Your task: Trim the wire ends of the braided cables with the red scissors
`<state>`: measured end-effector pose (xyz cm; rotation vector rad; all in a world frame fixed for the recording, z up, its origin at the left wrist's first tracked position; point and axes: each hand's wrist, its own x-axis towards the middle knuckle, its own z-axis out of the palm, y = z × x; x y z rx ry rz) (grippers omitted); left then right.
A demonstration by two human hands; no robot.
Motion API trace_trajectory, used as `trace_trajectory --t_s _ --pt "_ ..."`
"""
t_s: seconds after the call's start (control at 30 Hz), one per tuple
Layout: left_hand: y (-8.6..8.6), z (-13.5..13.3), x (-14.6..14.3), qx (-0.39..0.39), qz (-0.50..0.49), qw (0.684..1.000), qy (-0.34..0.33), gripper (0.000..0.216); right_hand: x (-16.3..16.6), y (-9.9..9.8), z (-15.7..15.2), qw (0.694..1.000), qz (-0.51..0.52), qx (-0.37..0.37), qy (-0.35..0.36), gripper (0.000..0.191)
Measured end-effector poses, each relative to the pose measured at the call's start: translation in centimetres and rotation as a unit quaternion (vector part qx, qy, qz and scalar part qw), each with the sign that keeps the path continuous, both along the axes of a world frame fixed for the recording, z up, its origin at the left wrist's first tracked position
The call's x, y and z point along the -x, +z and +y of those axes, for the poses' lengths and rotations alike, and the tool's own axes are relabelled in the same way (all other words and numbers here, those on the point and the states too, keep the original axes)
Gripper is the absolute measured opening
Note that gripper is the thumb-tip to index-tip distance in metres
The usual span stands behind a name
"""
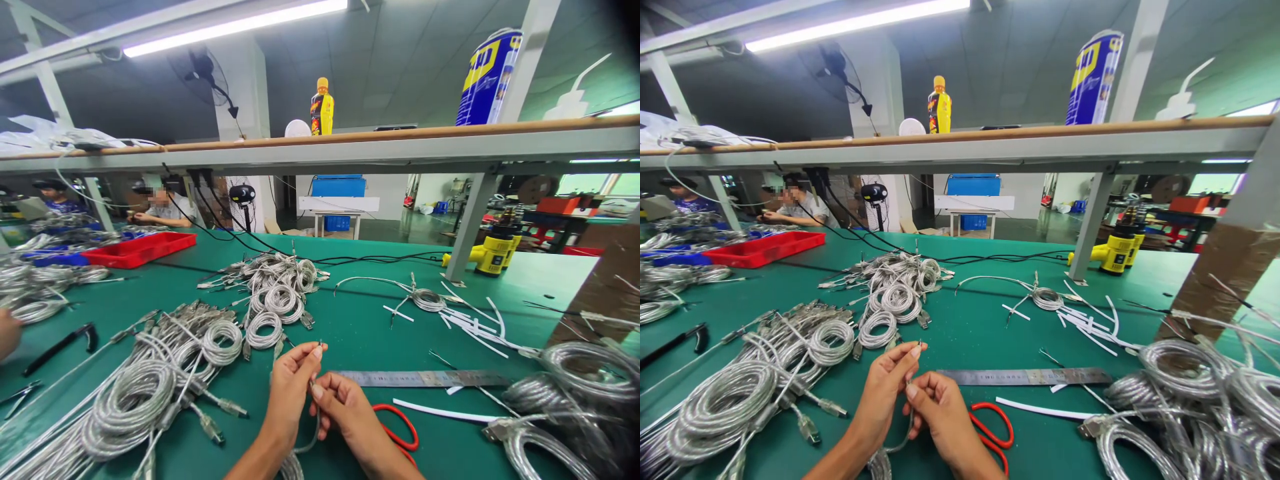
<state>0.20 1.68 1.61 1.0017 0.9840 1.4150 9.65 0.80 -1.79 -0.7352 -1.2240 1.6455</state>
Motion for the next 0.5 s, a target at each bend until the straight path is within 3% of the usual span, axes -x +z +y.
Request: trace_trajectory --t_s 0.3,0.5 --pt "0.06 -0.11 -0.04 -0.023 0.031 0.999 0.007 0.024 -0.25 0.35 0.13 0.999 -0.034 -0.023 -0.002 0.033" --pt "0.06 0.16 0.02 -0.051 0.053 0.997 0.017 0.019 -0.58 0.43 0.15 0.992 -0.073 -0.076 -0.066 0.027"
